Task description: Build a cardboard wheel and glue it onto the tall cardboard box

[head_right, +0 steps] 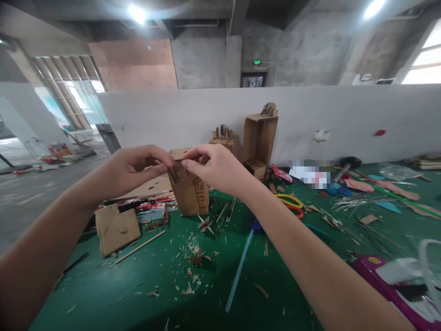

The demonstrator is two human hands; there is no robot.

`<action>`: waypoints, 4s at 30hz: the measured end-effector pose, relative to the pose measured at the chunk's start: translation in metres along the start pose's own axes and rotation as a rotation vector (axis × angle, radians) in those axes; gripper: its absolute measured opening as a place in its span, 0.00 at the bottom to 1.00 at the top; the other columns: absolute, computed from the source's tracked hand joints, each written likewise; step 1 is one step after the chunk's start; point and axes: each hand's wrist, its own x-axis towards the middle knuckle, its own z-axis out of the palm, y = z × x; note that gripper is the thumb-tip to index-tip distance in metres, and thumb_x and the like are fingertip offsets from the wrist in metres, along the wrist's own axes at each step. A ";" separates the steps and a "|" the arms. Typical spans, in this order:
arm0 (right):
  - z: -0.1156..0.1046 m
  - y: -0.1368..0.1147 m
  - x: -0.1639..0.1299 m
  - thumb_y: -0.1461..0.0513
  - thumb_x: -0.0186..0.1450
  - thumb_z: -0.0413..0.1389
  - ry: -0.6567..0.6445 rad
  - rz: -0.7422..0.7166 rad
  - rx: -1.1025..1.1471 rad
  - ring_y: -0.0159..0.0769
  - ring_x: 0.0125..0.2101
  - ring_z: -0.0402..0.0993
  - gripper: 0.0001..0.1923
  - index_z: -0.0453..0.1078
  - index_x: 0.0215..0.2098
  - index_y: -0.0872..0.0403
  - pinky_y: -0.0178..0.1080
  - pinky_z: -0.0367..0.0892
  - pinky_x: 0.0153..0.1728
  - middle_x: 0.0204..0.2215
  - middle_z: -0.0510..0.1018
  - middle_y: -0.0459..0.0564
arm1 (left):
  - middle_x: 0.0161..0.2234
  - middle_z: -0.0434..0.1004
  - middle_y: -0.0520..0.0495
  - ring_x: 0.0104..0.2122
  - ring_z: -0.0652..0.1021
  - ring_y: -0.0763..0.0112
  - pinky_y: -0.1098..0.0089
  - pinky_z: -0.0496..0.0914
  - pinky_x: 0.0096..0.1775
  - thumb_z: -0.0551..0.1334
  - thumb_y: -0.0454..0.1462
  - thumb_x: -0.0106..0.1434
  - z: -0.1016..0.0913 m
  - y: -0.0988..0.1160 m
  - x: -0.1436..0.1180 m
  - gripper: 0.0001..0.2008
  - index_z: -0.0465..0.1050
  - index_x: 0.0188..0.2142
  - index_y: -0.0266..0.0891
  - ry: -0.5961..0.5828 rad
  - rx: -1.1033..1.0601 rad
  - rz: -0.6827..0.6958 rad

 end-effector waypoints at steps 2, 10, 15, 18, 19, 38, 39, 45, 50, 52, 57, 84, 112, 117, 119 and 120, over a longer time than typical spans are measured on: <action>0.001 0.002 0.009 0.57 0.62 0.55 -0.009 -0.032 -0.019 0.28 0.26 0.65 0.11 0.75 0.36 0.56 0.35 0.60 0.29 0.26 0.74 0.46 | 0.34 0.78 0.47 0.37 0.75 0.64 0.66 0.68 0.41 0.64 0.31 0.55 -0.001 -0.004 0.009 0.07 0.78 0.34 0.42 -0.023 0.064 0.036; 0.004 0.012 0.040 0.61 0.60 0.55 0.041 -0.106 -0.253 0.30 0.28 0.66 0.09 0.76 0.34 0.57 0.36 0.59 0.32 0.26 0.75 0.48 | 0.33 0.77 0.46 0.37 0.76 0.63 0.62 0.69 0.40 0.62 0.32 0.57 -0.008 -0.023 0.043 0.07 0.76 0.34 0.41 0.035 0.122 0.120; 0.003 0.025 0.051 0.62 0.59 0.54 0.093 -0.034 -0.247 0.31 0.27 0.66 0.10 0.76 0.34 0.58 0.38 0.59 0.32 0.26 0.76 0.49 | 0.36 0.77 0.44 0.38 0.76 0.66 0.63 0.69 0.42 0.61 0.29 0.57 -0.004 -0.035 0.054 0.10 0.75 0.39 0.38 0.085 0.031 0.160; 0.003 0.037 0.054 0.62 0.58 0.55 0.121 0.000 -0.185 0.31 0.28 0.68 0.10 0.76 0.33 0.59 0.37 0.60 0.32 0.27 0.77 0.50 | 0.40 0.76 0.43 0.43 0.75 0.65 0.63 0.68 0.44 0.59 0.31 0.59 0.001 -0.043 0.054 0.12 0.72 0.43 0.37 0.151 0.058 0.140; 0.003 0.040 0.055 0.62 0.58 0.54 0.121 0.003 -0.171 0.31 0.28 0.68 0.10 0.76 0.32 0.59 0.37 0.61 0.33 0.27 0.77 0.50 | 0.41 0.76 0.43 0.43 0.75 0.64 0.63 0.69 0.44 0.58 0.31 0.60 0.003 -0.045 0.053 0.12 0.72 0.44 0.37 0.173 0.075 0.133; 0.005 0.039 0.057 0.64 0.60 0.54 0.067 0.029 -0.274 0.32 0.28 0.69 0.09 0.76 0.34 0.58 0.37 0.62 0.32 0.27 0.77 0.49 | 0.43 0.75 0.44 0.42 0.75 0.67 0.64 0.69 0.44 0.52 0.27 0.60 0.012 -0.052 0.047 0.17 0.74 0.44 0.38 0.160 0.190 0.134; 0.005 0.039 0.057 0.64 0.60 0.54 0.069 0.032 -0.280 0.32 0.28 0.69 0.10 0.76 0.34 0.58 0.37 0.62 0.32 0.27 0.77 0.50 | 0.43 0.76 0.44 0.42 0.75 0.67 0.64 0.69 0.44 0.52 0.27 0.60 0.012 -0.052 0.048 0.17 0.74 0.44 0.38 0.154 0.191 0.131; 0.006 0.038 0.058 0.63 0.60 0.54 0.063 0.039 -0.296 0.32 0.28 0.69 0.10 0.76 0.34 0.59 0.38 0.62 0.32 0.27 0.78 0.51 | 0.40 0.78 0.43 0.41 0.76 0.67 0.66 0.69 0.43 0.55 0.31 0.61 0.013 -0.048 0.049 0.12 0.74 0.42 0.36 0.154 0.164 0.106; 0.008 0.040 0.060 0.63 0.60 0.54 0.053 0.009 -0.270 0.31 0.27 0.68 0.11 0.77 0.35 0.61 0.38 0.62 0.31 0.27 0.77 0.52 | 0.36 0.79 0.43 0.36 0.77 0.68 0.67 0.70 0.39 0.59 0.37 0.60 0.016 -0.048 0.051 0.10 0.74 0.39 0.35 0.213 0.151 0.077; 0.008 0.041 0.061 0.64 0.60 0.55 0.057 0.003 -0.272 0.31 0.27 0.68 0.10 0.77 0.35 0.61 0.37 0.62 0.32 0.26 0.77 0.51 | 0.35 0.80 0.44 0.36 0.77 0.68 0.68 0.71 0.38 0.61 0.38 0.59 0.018 -0.052 0.052 0.10 0.74 0.38 0.35 0.238 0.113 0.076; 0.009 0.043 0.063 0.64 0.60 0.55 0.059 0.000 -0.268 0.31 0.27 0.69 0.09 0.77 0.34 0.60 0.36 0.62 0.32 0.26 0.78 0.50 | 0.34 0.80 0.46 0.36 0.79 0.69 0.70 0.72 0.38 0.63 0.37 0.57 0.024 -0.062 0.053 0.08 0.74 0.37 0.38 0.301 0.047 0.086; 0.011 0.049 0.061 0.64 0.59 0.56 0.084 0.003 -0.195 0.31 0.28 0.69 0.08 0.76 0.31 0.59 0.37 0.63 0.32 0.26 0.78 0.49 | 0.34 0.79 0.48 0.35 0.78 0.73 0.72 0.72 0.36 0.61 0.33 0.57 0.034 -0.067 0.050 0.07 0.73 0.37 0.38 0.381 0.030 0.105; -0.013 0.039 -0.037 0.57 0.67 0.47 0.085 0.070 -0.611 0.45 0.47 0.66 0.19 0.65 0.53 0.55 0.47 0.62 0.48 0.47 0.71 0.55 | 0.31 0.77 0.49 0.34 0.77 0.71 0.70 0.71 0.35 0.60 0.35 0.57 0.030 -0.055 0.056 0.03 0.70 0.33 0.40 0.295 0.139 0.106; -0.021 0.045 -0.077 0.56 0.67 0.45 -0.213 0.256 -0.793 0.50 0.48 0.66 0.19 0.67 0.51 0.54 0.49 0.62 0.47 0.47 0.72 0.56 | 0.31 0.77 0.50 0.35 0.77 0.71 0.71 0.71 0.35 0.60 0.35 0.57 0.029 -0.053 0.058 0.04 0.70 0.34 0.41 0.261 0.174 0.118; -0.025 0.053 -0.096 0.57 0.65 0.48 -0.343 0.423 -0.864 0.51 0.47 0.68 0.17 0.69 0.48 0.54 0.50 0.64 0.45 0.46 0.73 0.58 | 0.32 0.77 0.49 0.35 0.77 0.71 0.71 0.71 0.35 0.61 0.35 0.57 0.029 -0.054 0.060 0.04 0.70 0.34 0.41 0.246 0.185 0.121; -0.026 0.058 -0.106 0.59 0.64 0.49 -0.391 0.491 -0.884 0.52 0.46 0.68 0.16 0.69 0.46 0.54 0.50 0.64 0.44 0.47 0.73 0.58 | 0.32 0.77 0.49 0.35 0.77 0.71 0.71 0.71 0.35 0.61 0.35 0.57 0.029 -0.054 0.060 0.04 0.70 0.34 0.41 0.241 0.185 0.121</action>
